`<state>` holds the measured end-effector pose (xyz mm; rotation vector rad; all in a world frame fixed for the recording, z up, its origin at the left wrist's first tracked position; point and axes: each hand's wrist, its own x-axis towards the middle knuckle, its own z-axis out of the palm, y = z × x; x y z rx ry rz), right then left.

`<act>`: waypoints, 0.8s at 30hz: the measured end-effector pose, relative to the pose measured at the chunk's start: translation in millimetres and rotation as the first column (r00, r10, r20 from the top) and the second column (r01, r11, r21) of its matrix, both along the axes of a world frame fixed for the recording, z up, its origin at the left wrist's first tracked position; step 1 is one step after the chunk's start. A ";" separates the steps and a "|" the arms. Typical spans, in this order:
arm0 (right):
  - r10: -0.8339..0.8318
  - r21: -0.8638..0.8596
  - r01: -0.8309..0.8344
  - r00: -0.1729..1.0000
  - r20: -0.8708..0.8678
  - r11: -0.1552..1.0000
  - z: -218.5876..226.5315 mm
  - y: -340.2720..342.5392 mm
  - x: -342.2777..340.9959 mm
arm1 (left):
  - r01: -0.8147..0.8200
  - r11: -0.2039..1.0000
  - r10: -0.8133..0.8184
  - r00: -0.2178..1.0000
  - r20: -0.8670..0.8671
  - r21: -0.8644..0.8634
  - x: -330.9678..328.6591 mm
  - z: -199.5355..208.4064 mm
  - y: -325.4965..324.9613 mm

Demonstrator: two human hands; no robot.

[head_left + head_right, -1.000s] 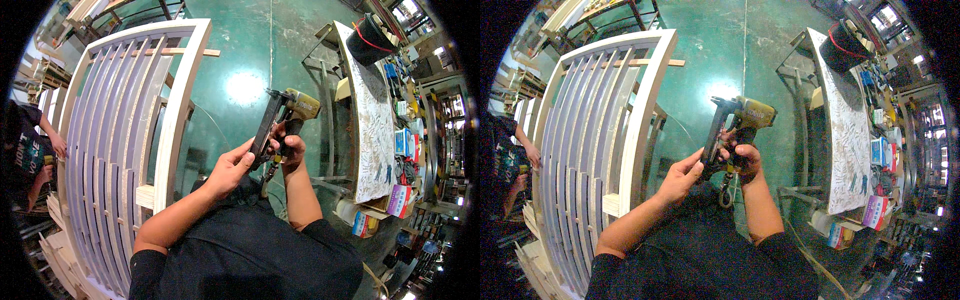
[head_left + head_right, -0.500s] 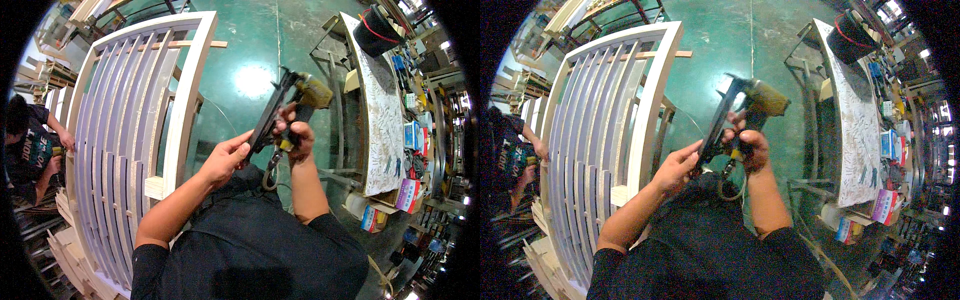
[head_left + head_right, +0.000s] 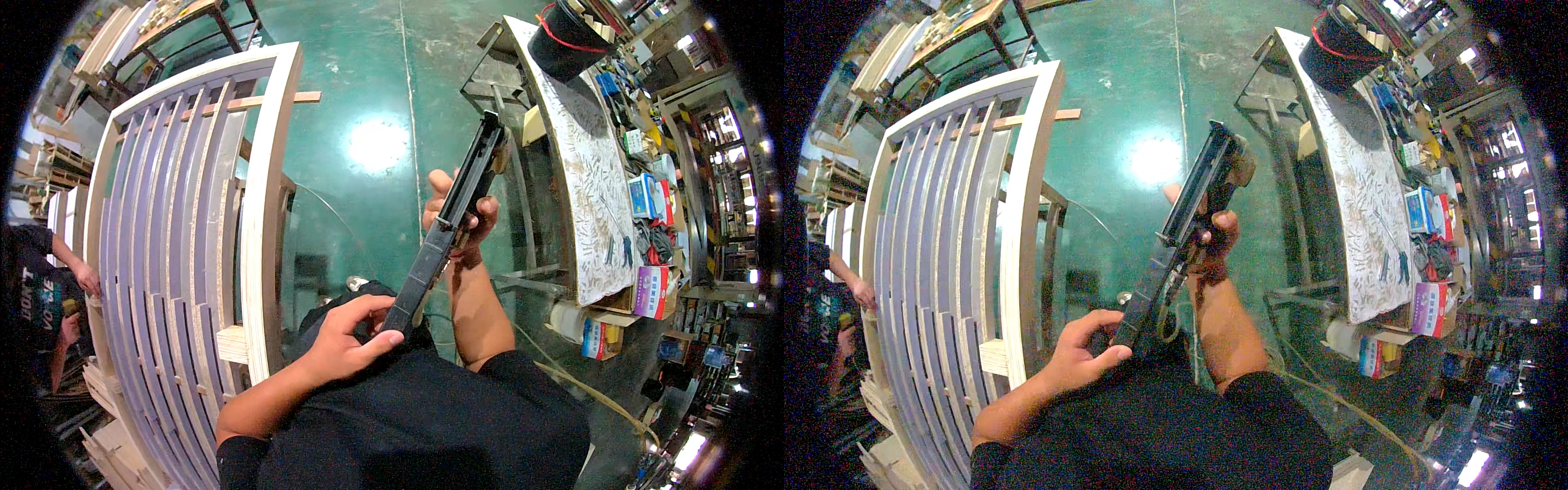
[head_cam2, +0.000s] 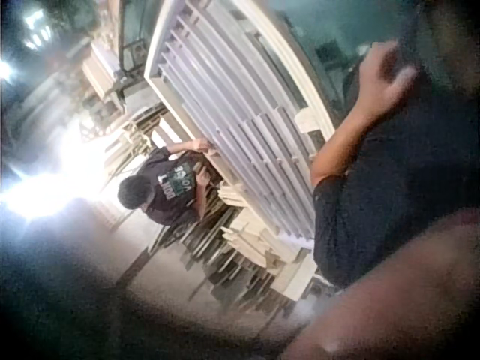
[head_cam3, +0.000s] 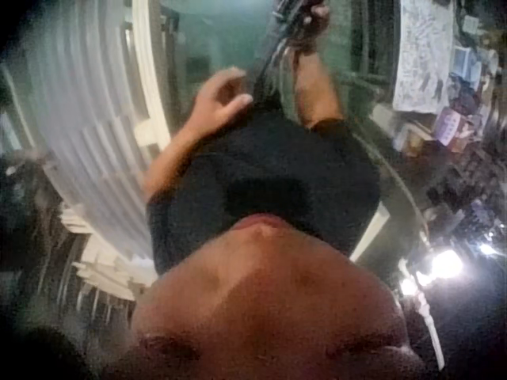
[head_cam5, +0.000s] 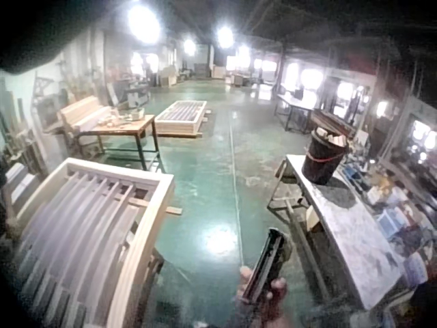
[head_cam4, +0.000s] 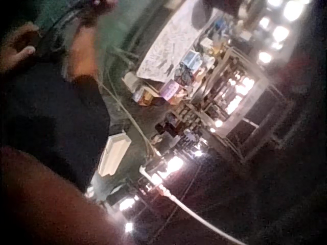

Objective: The person assembles a wooden slatted frame by placing small wooden blocks between slats and securing them with a pneumatic nail gun. They repeatedly position blocks, fire nails, and adjust the frame, working in a workshop environment.

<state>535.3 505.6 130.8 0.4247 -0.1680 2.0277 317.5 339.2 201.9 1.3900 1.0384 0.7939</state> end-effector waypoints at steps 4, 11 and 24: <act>0.065 0.005 -0.065 0.994 -0.085 0.998 9.1 -1.0 -9.5 | -0.107 0.904 0.132 0.991 -0.031 0.414 9.2 6.8 8.5; 0.128 -0.056 -0.137 0.982 -0.141 0.989 9.9 -5.1 -14.8 | 0.133 0.725 -0.023 0.985 -0.169 0.675 11.4 13.5 21.4; 0.029 -0.573 0.268 0.890 0.454 0.774 -152.0 -24.4 -2.2 | 0.139 0.833 -0.006 0.970 -0.243 0.536 16.2 -34.0 51.6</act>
